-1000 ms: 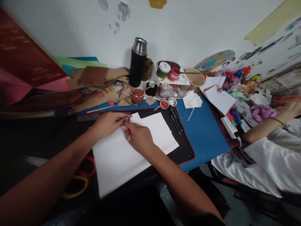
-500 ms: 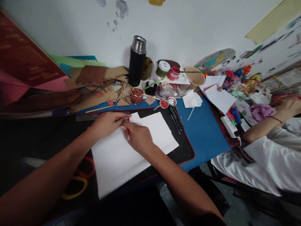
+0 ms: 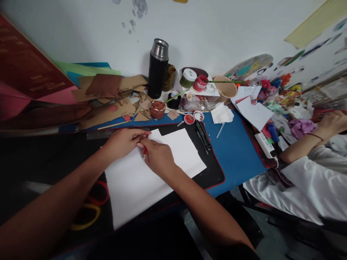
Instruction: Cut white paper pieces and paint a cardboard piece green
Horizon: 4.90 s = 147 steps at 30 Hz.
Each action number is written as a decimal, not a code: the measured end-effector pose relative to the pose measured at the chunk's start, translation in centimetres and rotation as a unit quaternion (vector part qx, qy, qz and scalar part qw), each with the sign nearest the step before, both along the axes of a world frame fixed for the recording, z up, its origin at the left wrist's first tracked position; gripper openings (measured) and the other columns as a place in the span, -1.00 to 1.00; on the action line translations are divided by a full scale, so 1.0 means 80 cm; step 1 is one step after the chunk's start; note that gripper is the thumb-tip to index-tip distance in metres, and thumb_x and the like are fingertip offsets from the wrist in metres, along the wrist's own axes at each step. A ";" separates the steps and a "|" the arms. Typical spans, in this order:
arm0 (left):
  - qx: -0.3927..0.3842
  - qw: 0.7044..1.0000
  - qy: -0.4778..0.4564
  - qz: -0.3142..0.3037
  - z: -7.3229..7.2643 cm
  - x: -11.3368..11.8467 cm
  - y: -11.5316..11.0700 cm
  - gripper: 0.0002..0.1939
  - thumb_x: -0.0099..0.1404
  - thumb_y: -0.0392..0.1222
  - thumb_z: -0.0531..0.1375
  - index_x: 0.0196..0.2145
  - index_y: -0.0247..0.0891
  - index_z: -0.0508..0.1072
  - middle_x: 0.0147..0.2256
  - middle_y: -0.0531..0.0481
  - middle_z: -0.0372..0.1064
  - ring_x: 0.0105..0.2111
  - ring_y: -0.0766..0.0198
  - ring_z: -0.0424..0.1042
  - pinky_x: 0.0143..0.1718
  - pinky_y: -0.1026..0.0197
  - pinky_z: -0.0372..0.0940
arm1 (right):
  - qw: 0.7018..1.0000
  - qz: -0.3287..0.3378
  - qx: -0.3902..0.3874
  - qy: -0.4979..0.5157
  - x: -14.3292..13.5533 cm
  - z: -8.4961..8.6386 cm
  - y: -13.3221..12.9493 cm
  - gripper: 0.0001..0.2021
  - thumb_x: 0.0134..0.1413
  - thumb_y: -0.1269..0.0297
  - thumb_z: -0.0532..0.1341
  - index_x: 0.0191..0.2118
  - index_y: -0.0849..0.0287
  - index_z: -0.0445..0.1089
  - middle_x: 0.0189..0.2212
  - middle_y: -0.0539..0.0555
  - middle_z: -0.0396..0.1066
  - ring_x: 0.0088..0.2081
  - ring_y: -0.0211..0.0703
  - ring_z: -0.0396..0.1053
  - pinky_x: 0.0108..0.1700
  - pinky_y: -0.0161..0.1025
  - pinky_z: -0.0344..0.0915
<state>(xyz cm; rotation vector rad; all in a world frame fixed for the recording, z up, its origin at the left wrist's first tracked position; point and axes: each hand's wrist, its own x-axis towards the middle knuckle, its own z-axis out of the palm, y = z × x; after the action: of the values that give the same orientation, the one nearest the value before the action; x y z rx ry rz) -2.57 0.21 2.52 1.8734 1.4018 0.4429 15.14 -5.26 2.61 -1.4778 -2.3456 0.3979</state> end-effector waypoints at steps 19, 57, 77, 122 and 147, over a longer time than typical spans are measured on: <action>0.014 1.000 -0.004 -0.008 -0.008 -0.002 0.002 -0.63 0.49 -0.17 0.14 0.10 -0.01 0.68 0.09 -0.01 0.67 0.09 0.03 0.62 0.15 0.03 0.42 | 0.998 0.004 -0.008 0.065 0.013 0.003 -0.013 -0.66 0.60 0.18 0.02 -0.13 0.15 0.50 -0.35 0.09 0.57 -0.40 -0.13 0.44 -0.33 -0.23 0.21; 0.312 0.927 0.166 -0.127 -0.034 0.004 -0.026 -0.57 0.41 -0.40 0.14 0.18 -0.31 0.56 -0.47 -0.03 0.57 -0.49 0.13 0.54 -0.51 0.18 0.38 | 0.874 -0.082 -0.282 0.388 0.031 0.022 0.130 -0.35 0.30 -0.40 0.21 -0.37 0.18 0.51 -0.78 -0.12 0.21 -0.72 -0.32 0.12 -0.62 -0.34 0.01; 0.361 0.922 0.108 -0.093 -0.038 0.007 -0.027 -0.62 0.42 -0.45 0.09 0.13 -0.43 0.51 -0.50 0.03 0.53 -0.54 0.18 0.50 -0.55 0.19 0.33 | 0.935 0.026 -0.270 0.230 0.010 0.032 0.159 -0.42 0.48 -0.21 0.13 -0.44 0.12 0.50 -0.73 -0.10 0.23 -0.60 -0.24 0.27 -0.47 -0.28 0.16; 0.352 0.927 0.104 -0.083 -0.035 0.008 -0.025 -0.61 0.40 -0.46 0.08 0.09 -0.38 0.56 -0.49 0.01 0.56 -0.55 0.14 0.54 -0.57 0.17 0.41 | 0.963 0.072 -0.220 0.140 0.006 0.031 0.170 -0.49 0.53 -0.01 0.12 -0.46 0.14 0.46 -0.54 -0.02 0.46 -0.44 -0.22 0.41 -0.31 -0.26 0.22; 0.347 0.929 0.104 -0.081 -0.035 0.007 -0.025 -0.62 0.46 -0.42 0.06 0.11 -0.35 0.55 -0.48 -0.01 0.54 -0.54 0.16 0.52 -0.54 0.20 0.39 | 0.966 0.067 -0.211 0.133 0.006 0.028 0.168 -0.47 0.54 -0.04 0.11 -0.47 0.12 0.44 -0.53 -0.01 0.46 -0.43 -0.19 0.41 -0.30 -0.26 0.23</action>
<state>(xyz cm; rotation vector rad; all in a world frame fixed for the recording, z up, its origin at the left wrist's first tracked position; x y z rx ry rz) -1.98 -1.76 -0.29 2.6507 1.3017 0.7421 15.64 8.22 4.88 -1.3294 -2.2357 1.1175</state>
